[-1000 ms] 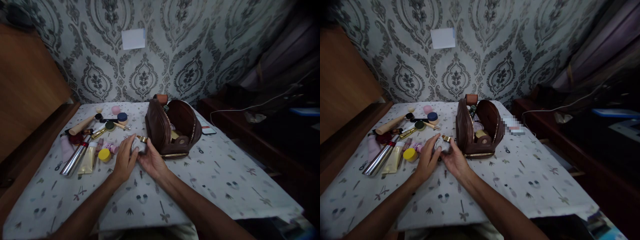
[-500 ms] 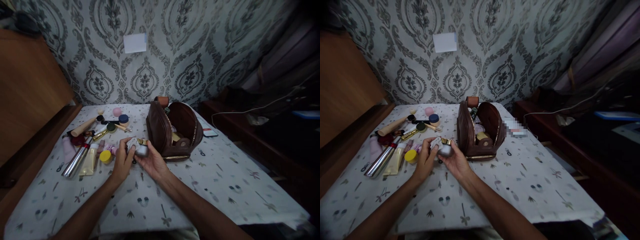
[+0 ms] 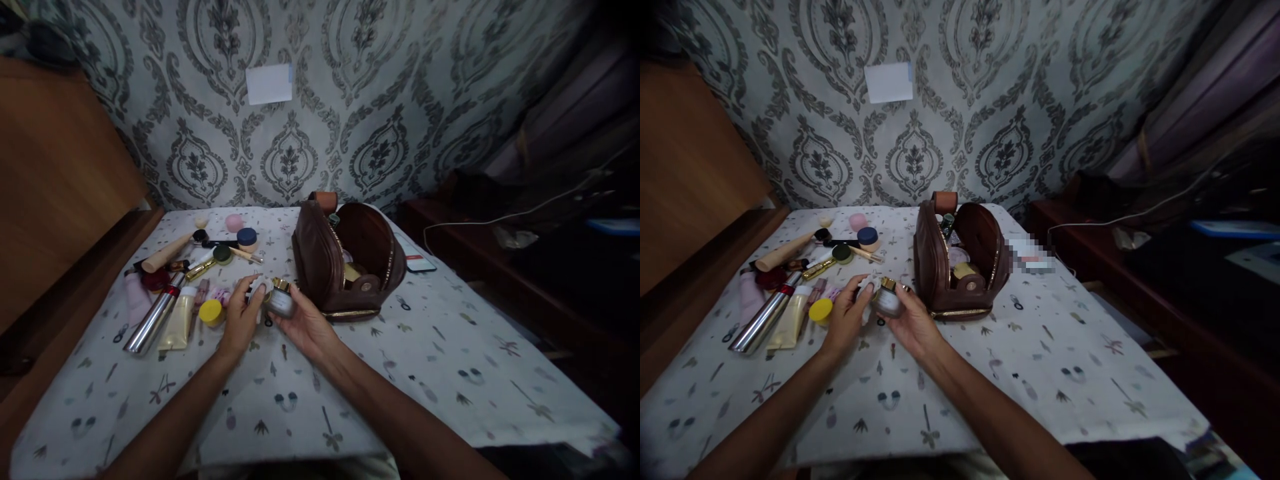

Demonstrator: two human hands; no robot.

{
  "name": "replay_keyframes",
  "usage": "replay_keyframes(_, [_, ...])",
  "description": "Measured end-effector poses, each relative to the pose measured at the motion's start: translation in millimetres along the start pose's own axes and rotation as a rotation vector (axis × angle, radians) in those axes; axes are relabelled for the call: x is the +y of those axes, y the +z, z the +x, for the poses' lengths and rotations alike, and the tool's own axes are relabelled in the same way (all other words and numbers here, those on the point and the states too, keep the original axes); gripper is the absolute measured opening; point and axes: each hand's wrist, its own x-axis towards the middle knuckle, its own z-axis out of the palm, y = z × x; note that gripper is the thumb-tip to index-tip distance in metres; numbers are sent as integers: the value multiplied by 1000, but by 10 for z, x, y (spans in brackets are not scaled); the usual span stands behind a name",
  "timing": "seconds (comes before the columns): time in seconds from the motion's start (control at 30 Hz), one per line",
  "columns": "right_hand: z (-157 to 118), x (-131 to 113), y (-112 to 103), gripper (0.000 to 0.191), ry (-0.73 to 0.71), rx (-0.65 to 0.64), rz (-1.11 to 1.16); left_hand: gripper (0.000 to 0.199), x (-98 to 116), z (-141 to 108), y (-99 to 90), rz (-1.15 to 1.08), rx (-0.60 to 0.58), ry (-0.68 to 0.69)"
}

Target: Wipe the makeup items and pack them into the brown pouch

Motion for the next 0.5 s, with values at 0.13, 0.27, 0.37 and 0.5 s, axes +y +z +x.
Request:
replay_keyframes(0.13, [17,-48,-14,20,61,-6,95,34,17,-9,5,-17,-4,9])
replay_keyframes(0.27, [36,-82,-5,18,88,29,156,30,53,-28,3,11,-4,89])
replay_keyframes(0.37, [57,-101,-3,22,130,79,189,24,86,-49,-3,71,-14,189])
replay_keyframes(0.5, [58,-107,9,32,160,70,213,22,132,-71,-13,111,-78,326])
